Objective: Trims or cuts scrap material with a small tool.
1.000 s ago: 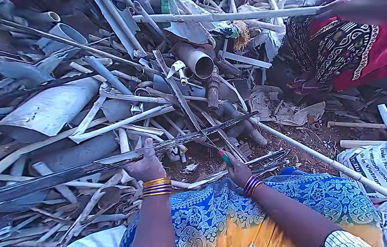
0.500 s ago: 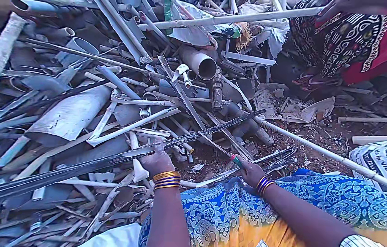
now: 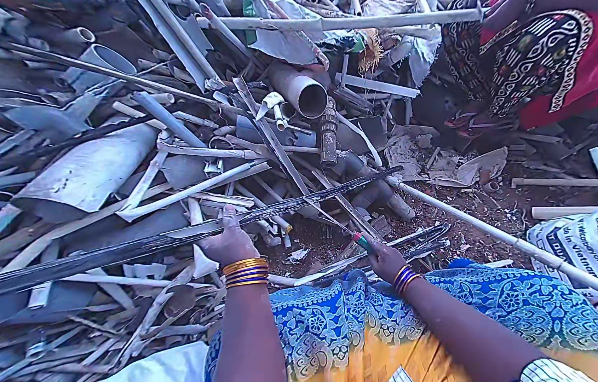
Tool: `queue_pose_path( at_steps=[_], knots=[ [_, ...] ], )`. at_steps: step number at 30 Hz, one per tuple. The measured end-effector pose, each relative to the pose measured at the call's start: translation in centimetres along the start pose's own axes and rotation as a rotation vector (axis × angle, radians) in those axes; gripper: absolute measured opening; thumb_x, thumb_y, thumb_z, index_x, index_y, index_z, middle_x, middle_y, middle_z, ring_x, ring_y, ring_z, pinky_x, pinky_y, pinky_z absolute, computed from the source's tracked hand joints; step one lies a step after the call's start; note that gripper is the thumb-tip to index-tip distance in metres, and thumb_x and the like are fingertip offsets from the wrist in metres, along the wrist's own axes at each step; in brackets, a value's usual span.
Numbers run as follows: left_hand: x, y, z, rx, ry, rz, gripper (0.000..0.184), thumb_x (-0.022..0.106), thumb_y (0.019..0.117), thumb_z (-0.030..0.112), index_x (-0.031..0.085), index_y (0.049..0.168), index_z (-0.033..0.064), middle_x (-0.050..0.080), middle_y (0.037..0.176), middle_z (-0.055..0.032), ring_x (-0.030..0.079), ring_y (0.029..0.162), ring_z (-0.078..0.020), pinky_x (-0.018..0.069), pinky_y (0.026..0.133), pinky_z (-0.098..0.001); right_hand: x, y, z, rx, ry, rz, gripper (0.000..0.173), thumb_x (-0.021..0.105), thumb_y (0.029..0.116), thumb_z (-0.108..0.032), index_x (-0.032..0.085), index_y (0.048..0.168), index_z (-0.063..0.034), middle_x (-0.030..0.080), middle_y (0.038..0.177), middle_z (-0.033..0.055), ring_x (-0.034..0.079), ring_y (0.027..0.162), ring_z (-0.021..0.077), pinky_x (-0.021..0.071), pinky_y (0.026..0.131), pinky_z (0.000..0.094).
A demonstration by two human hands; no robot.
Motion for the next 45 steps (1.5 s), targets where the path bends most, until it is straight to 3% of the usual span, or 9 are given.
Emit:
queue_pose_path(
  at_steps=[12, 19, 26, 29, 33, 34, 37, 40, 45],
  knots=[
    [0.1, 0.0, -0.2, -0.011, -0.015, -0.013, 0.067, 0.076, 0.0924, 0.012, 0.040, 0.144, -0.0117, 0.057, 0.137, -0.0232, 0.055, 0.130, -0.0164, 0.0403, 0.111, -0.0257, 0.2, 0.1, 0.2, 0.012, 0.002, 0.022, 0.063, 0.046, 0.1025, -0.010, 0.031, 0.163, -0.0150, 0.067, 0.127, 0.0250, 0.067, 0.115, 0.0424, 0.0488, 0.100, 0.0571],
    [-1.5, 2.3, 0.2, -0.061, 0.053, 0.066, 0.072, 0.077, 0.0923, 0.019, 0.039, 0.145, -0.0110, 0.055, 0.140, -0.0223, 0.053, 0.134, -0.0169, 0.0392, 0.113, -0.0270, -0.5, 1.1, 1.8, 0.274, 0.008, -0.018, 0.064, 0.044, 0.1052, -0.015, 0.023, 0.165, -0.0207, 0.063, 0.137, 0.0228, 0.063, 0.123, 0.0407, 0.0470, 0.104, 0.0583],
    [-3.6, 3.2, 1.4, -0.027, 0.017, 0.139, 0.072, 0.071, 0.0959, 0.011, 0.029, 0.150, -0.0127, 0.050, 0.145, -0.0252, 0.051, 0.136, -0.0180, 0.0395, 0.113, -0.0253, -0.7, -0.1, -0.2, 0.109, -0.061, -0.038, 0.061, 0.042, 0.1058, -0.015, 0.025, 0.165, -0.0152, 0.062, 0.136, 0.0246, 0.063, 0.123, 0.0420, 0.0466, 0.104, 0.0567],
    [-3.7, 3.9, 1.1, -0.029, 0.012, 0.149, 0.072, 0.070, 0.0963, 0.012, 0.029, 0.150, -0.0123, 0.050, 0.146, -0.0249, 0.051, 0.137, -0.0176, 0.0389, 0.113, -0.0256, -0.1, -1.2, -1.7, -0.132, -0.122, 0.018, 0.059, 0.046, 0.1027, -0.013, 0.036, 0.161, -0.0149, 0.070, 0.114, 0.0291, 0.069, 0.102, 0.0476, 0.0520, 0.088, 0.0611],
    [-3.4, 4.0, 0.6, -0.027, -0.041, 0.149, 0.070, 0.068, 0.0979, 0.012, 0.029, 0.151, -0.0119, 0.049, 0.146, -0.0254, 0.050, 0.137, -0.0184, 0.0392, 0.114, -0.0266, 0.8, -0.2, -0.5, -0.133, 0.264, -0.120, 0.055, 0.052, 0.1048, -0.021, 0.041, 0.158, -0.0102, 0.067, 0.126, 0.0235, 0.068, 0.110, 0.0333, 0.0497, 0.101, 0.0498],
    [-3.3, 4.0, 0.5, -0.025, -0.052, 0.153, 0.069, 0.068, 0.0986, 0.013, 0.029, 0.150, -0.0119, 0.049, 0.146, -0.0255, 0.051, 0.136, -0.0185, 0.0400, 0.113, -0.0269, 1.0, 0.1, 0.2, -0.132, 0.423, -0.152, 0.053, 0.056, 0.1036, -0.020, 0.046, 0.154, -0.0064, 0.067, 0.126, 0.0193, 0.067, 0.103, 0.0241, 0.0519, 0.095, 0.0403],
    [-3.2, 4.4, 0.1, -0.028, -0.065, 0.162, 0.069, 0.066, 0.1007, 0.015, 0.027, 0.152, -0.0109, 0.049, 0.146, -0.0247, 0.053, 0.134, -0.0176, 0.0429, 0.111, -0.0266, 1.8, -0.5, 0.4, -0.090, 0.916, -0.251, 0.041, 0.055, 0.0995, -0.014, 0.054, 0.139, -0.0009, 0.059, 0.076, -0.0011, 0.048, 0.050, 0.0016, 0.0411, 0.047, 0.0180],
    [-3.1, 4.7, 0.0, -0.064, -0.037, 0.173, 0.073, 0.067, 0.1001, 0.018, 0.026, 0.153, -0.0105, 0.048, 0.148, -0.0248, 0.051, 0.137, -0.0178, 0.0410, 0.112, -0.0266, 1.0, -1.3, -0.1, -0.027, 1.090, -0.242, 0.035, 0.043, 0.1061, -0.018, 0.057, 0.133, 0.0008, 0.063, 0.071, -0.0018, 0.048, 0.046, 0.0008, 0.0403, 0.045, 0.0165],
    [-3.4, 4.5, 0.2, -0.119, 0.003, 0.186, 0.075, 0.072, 0.0977, 0.023, 0.030, 0.151, -0.0105, 0.050, 0.146, -0.0242, 0.052, 0.135, -0.0181, 0.0424, 0.111, -0.0283, -0.3, -0.4, -0.4, 0.191, 1.226, 0.146, 0.035, 0.031, 0.1139, -0.024, 0.052, 0.132, -0.0018, 0.055, 0.068, 0.0001, 0.046, 0.045, 0.0038, 0.0389, 0.042, 0.0183]
  ],
)
Point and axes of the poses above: each hand's wrist, its own y-axis towards the middle knuckle, its own x-axis out of the palm, z = x × y, the point moved 1 cm from there along y, towards the middle knuckle
